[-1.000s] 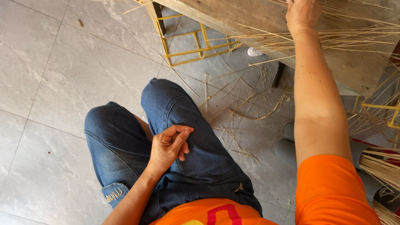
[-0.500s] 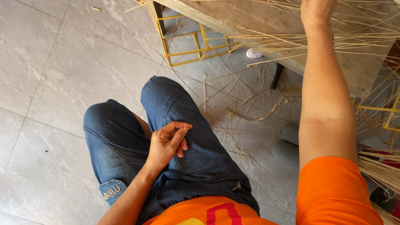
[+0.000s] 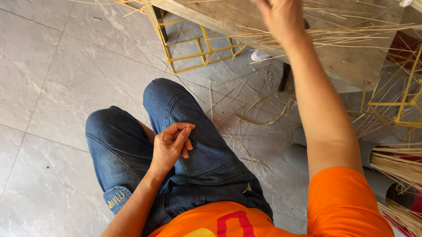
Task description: The person sits on the ground and uses a knife to trim and smooth thin dried sticks. They handle the sticks one at a time, scraping the surface and occasionally placing trimmed pieces aside.
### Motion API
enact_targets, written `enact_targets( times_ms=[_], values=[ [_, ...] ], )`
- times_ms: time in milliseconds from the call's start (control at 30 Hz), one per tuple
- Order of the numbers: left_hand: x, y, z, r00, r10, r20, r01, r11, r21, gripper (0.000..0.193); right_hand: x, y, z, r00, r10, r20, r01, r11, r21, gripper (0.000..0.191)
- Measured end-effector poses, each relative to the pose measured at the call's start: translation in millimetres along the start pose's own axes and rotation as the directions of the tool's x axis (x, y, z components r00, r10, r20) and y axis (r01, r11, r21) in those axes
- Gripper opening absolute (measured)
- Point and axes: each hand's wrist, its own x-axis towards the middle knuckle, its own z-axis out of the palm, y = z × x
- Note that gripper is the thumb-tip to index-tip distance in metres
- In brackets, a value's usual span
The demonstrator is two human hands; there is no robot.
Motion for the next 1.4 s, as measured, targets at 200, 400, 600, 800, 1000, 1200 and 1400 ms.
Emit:
enact_targets(
  times_ms=[200,400,600,800,1000,1200,1400],
  values=[
    [-56,59,11,0.752,0.659,0.021,-0.597,0.666,0.447,0.022,-6,-172,-28,0.972,-0.139,0.191,0.105,0.978,0.178,0.028],
    [-82,107,-17,0.585,0.811,-0.025,-0.461,0.358,0.812,0.031,-12,-274,-45,0.963,-0.170,0.210,0.076,0.916,0.393,0.026],
    [-84,88,-46,0.851,0.459,-0.256,-0.249,0.781,0.573,0.014,-29,-307,-39,0.996,0.049,0.071,-0.082,0.799,0.596,0.015],
    [-103,59,-80,0.885,0.346,-0.311,-0.197,0.885,0.422,0.017,-60,-290,-30,0.868,0.376,0.325,-0.444,0.292,0.847,0.048],
    [-121,45,-88,0.928,0.227,-0.296,-0.088,0.904,0.418,0.019,-77,-309,0,0.773,0.067,0.630,-0.633,0.026,0.774,0.067],
    [-136,34,-93,0.945,0.079,-0.316,0.074,0.893,0.444,0.021,-75,-325,-1,0.719,-0.029,0.695,-0.694,-0.092,0.714,0.058],
    [-140,30,-101,0.975,0.097,-0.197,0.002,0.892,0.452,0.020,-75,-329,13,0.669,0.005,0.743,-0.743,0.007,0.669,0.040]
  ],
)
